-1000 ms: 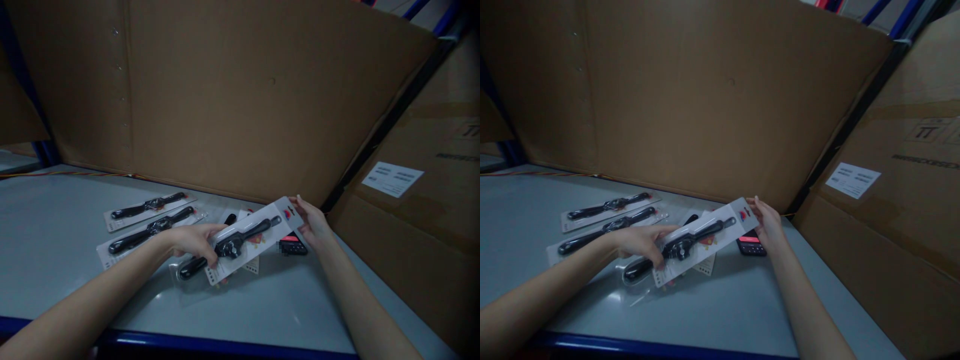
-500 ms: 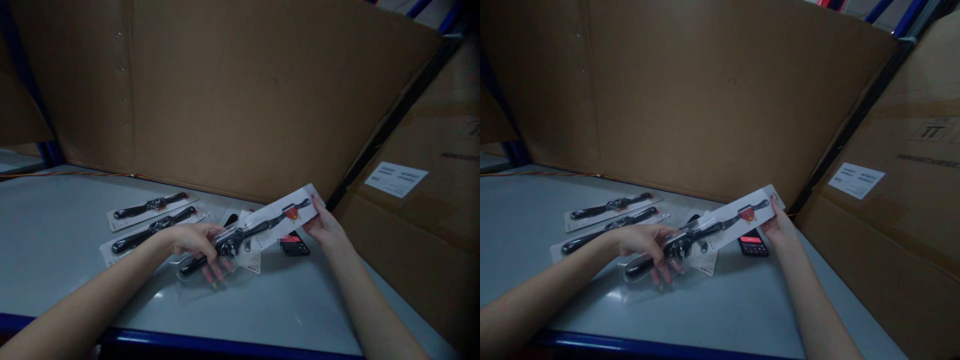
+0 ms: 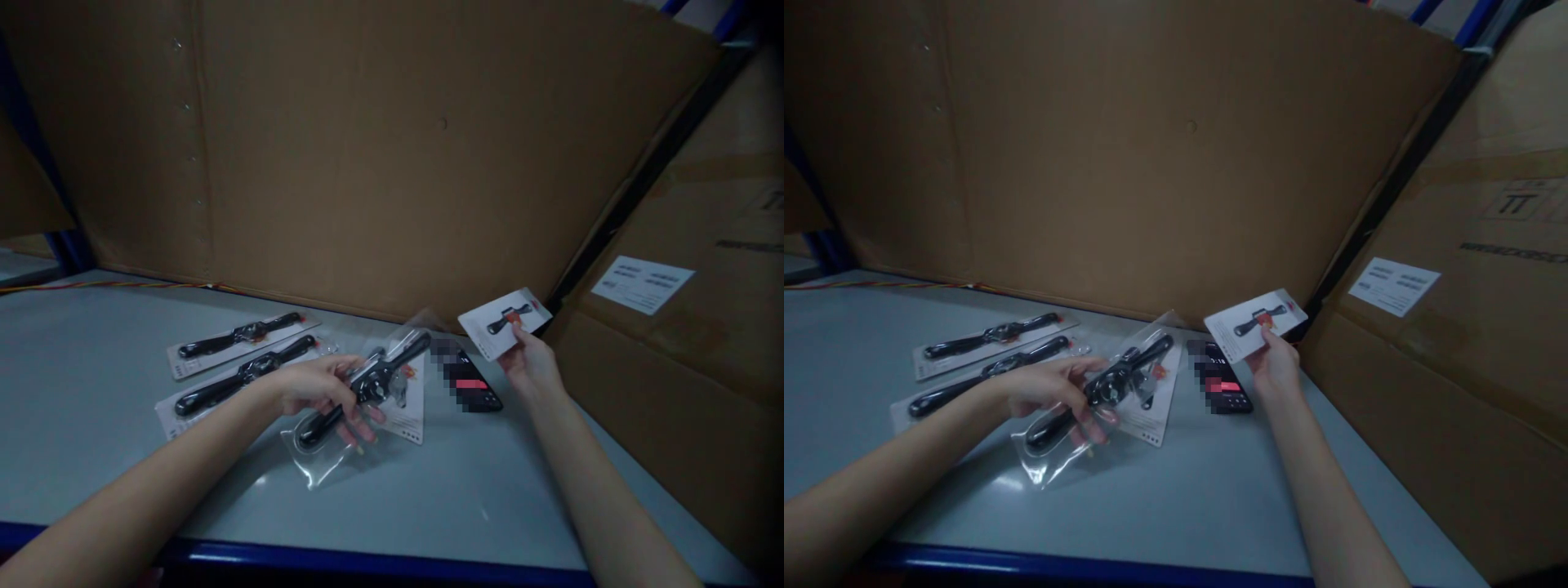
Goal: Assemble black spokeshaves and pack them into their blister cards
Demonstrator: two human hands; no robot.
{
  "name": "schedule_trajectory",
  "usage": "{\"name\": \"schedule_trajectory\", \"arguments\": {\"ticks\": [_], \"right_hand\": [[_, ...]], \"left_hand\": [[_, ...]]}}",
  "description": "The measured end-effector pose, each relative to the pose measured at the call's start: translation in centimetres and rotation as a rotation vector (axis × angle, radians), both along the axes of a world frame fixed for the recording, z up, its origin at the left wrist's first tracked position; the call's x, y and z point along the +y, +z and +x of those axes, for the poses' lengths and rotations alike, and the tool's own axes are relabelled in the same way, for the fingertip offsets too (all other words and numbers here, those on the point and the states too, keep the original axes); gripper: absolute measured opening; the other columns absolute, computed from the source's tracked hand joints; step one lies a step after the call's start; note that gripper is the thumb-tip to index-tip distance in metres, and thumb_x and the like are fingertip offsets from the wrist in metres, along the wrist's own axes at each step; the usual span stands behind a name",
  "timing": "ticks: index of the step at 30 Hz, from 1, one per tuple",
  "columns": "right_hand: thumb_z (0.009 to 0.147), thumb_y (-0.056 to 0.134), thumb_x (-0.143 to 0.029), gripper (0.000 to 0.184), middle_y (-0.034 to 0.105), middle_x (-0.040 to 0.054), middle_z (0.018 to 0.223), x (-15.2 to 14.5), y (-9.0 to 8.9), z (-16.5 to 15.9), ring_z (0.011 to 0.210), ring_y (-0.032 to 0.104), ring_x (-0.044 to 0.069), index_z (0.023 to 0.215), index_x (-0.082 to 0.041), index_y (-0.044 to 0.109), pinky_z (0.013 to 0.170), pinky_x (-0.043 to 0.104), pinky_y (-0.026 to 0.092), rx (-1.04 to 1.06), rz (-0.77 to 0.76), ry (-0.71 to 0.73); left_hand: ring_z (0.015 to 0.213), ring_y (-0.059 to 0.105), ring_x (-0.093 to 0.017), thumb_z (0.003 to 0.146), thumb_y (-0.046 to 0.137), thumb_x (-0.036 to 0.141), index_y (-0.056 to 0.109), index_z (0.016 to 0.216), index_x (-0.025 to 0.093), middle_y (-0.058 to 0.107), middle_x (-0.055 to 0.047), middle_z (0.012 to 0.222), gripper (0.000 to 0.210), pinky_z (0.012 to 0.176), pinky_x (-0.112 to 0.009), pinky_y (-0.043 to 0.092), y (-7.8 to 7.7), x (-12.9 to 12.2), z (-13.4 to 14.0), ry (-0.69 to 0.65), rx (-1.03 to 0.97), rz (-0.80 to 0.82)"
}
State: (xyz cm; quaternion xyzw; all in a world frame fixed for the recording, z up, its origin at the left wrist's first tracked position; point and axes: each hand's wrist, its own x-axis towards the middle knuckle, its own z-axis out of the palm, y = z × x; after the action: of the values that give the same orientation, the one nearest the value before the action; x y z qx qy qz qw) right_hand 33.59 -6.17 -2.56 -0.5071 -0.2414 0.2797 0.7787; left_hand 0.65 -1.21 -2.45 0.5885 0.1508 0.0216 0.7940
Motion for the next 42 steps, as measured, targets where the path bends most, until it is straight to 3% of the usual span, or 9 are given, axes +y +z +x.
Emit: {"name": "schedule_trajectory", "arguments": {"ticks": [5, 10, 15, 21, 25, 30, 33, 37, 42], "right_hand": [[0.058, 0.066, -0.011, 0.015, 0.066, 0.0037, 0.059, -0.5, -0.1, 0.3, 0.047, 0.06, 0.018, 0.073, -0.016, 0.062, 0.041, 0.027, 0.046, -0.165, -0.196, 0.127], [0.057, 0.068, -0.013, 0.034, 0.065, 0.0029, 0.056, -1.5, 0.3, -2.8, 0.043, 0.058, 0.016, 0.09, -0.016, 0.059, 0.035, 0.021, 0.039, -0.563, -0.612, 0.285], [0.062, 0.065, -0.017, 0.064, 0.066, 0.0033, 0.07, -3.0, 2.0, -4.3, 0.052, 0.061, 0.016, 0.122, -0.015, 0.041, 0.04, 0.021, 0.041, -0.73, -0.837, 0.32], [0.064, 0.061, -0.017, 0.07, 0.066, 0.0058, 0.078, -3.7, 2.7, -4.4, 0.057, 0.063, 0.02, 0.127, -0.018, 0.031, 0.041, 0.024, 0.045, -0.716, -0.982, 0.414], [0.064, 0.059, -0.014, 0.062, 0.066, 0.0035, 0.067, -3.6, 2.4, -3.9, 0.05, 0.062, 0.02, 0.122, -0.018, 0.038, 0.043, 0.027, 0.047, -0.605, -0.993, 0.458], [0.068, 0.061, -0.019, 0.047, 0.068, 0.0056, 0.071, -2.5, 1.1, -4.1, 0.053, 0.062, 0.019, 0.113, -0.017, 0.049, 0.046, 0.027, 0.048, -0.585, -0.698, 0.403], [0.07, 0.061, -0.024, 0.044, 0.068, 0.0077, 0.077, -1.1, -0.7, -4.6, 0.058, 0.063, 0.019, 0.112, -0.017, 0.05, 0.047, 0.027, 0.048, -0.683, -0.571, 0.401], [0.072, 0.06, -0.037, 0.045, 0.067, 0.0085, 0.076, 0.5, -3.2, -5.1, 0.06, 0.062, 0.019, 0.11, -0.015, 0.052, 0.05, 0.027, 0.045, -0.899, -0.602, 0.368], [0.064, 0.063, -0.049, 0.054, 0.065, 0.0084, 0.073, 0.9, -3.8, -5.3, 0.062, 0.058, 0.019, 0.105, -0.013, 0.06, 0.053, 0.027, 0.039, -1.137, -0.626, 0.23]], "left_hand": [[0.086, 0.064, -0.027, 0.06, 0.059, 0.0, 0.035, 0.114, 0.017, 0.062, -0.015, 0.103, 0.062, 0.072, -0.043, 0.051, 0.5, 0.4, 0.0, 0.253, -0.063, -0.009], [0.089, 0.063, -0.027, 0.059, 0.057, -0.001, 0.03, 0.112, 0.015, 0.06, -0.016, 0.106, 0.062, 0.077, -0.043, 0.05, 0.6, 1.0, 0.0, 0.49, -0.063, -0.076], [0.089, 0.063, -0.028, 0.057, 0.058, -0.001, 0.032, 0.106, 0.014, 0.059, -0.018, 0.107, 0.057, 0.08, -0.044, 0.049, 0.7, 1.0, 0.0, 0.546, -0.056, -0.085], [0.089, 0.063, -0.03, 0.058, 0.057, 0.001, 0.032, 0.105, 0.015, 0.062, -0.017, 0.101, 0.054, 0.077, -0.045, 0.05, 0.4, 1.1, -0.1, 0.528, -0.063, -0.041], [0.09, 0.063, -0.029, 0.057, 0.056, -0.002, 0.03, 0.107, 0.016, 0.062, -0.017, 0.1, 0.059, 0.075, -0.043, 0.051, 0.4, 1.0, 0.0, 0.514, -0.045, -0.027], [0.088, 0.063, -0.029, 0.057, 0.055, -0.003, 0.028, 0.108, 0.017, 0.063, -0.015, 0.099, 0.061, 0.075, -0.043, 0.051, 0.5, 0.8, 0.1, 0.517, -0.026, -0.023], [0.087, 0.064, -0.028, 0.057, 0.055, -0.003, 0.029, 0.107, 0.017, 0.064, -0.014, 0.098, 0.06, 0.076, -0.043, 0.05, 0.5, 0.9, 0.1, 0.52, -0.014, -0.019], [0.088, 0.063, -0.027, 0.056, 0.055, -0.004, 0.029, 0.108, 0.017, 0.064, -0.014, 0.098, 0.062, 0.078, -0.043, 0.05, 0.7, 0.8, 0.1, 0.525, -0.009, -0.019], [0.087, 0.064, -0.027, 0.056, 0.056, -0.003, 0.028, 0.11, 0.015, 0.064, -0.016, 0.097, 0.063, 0.075, -0.042, 0.051, 0.8, 0.6, 0.2, 0.55, -0.019, -0.031]]}}
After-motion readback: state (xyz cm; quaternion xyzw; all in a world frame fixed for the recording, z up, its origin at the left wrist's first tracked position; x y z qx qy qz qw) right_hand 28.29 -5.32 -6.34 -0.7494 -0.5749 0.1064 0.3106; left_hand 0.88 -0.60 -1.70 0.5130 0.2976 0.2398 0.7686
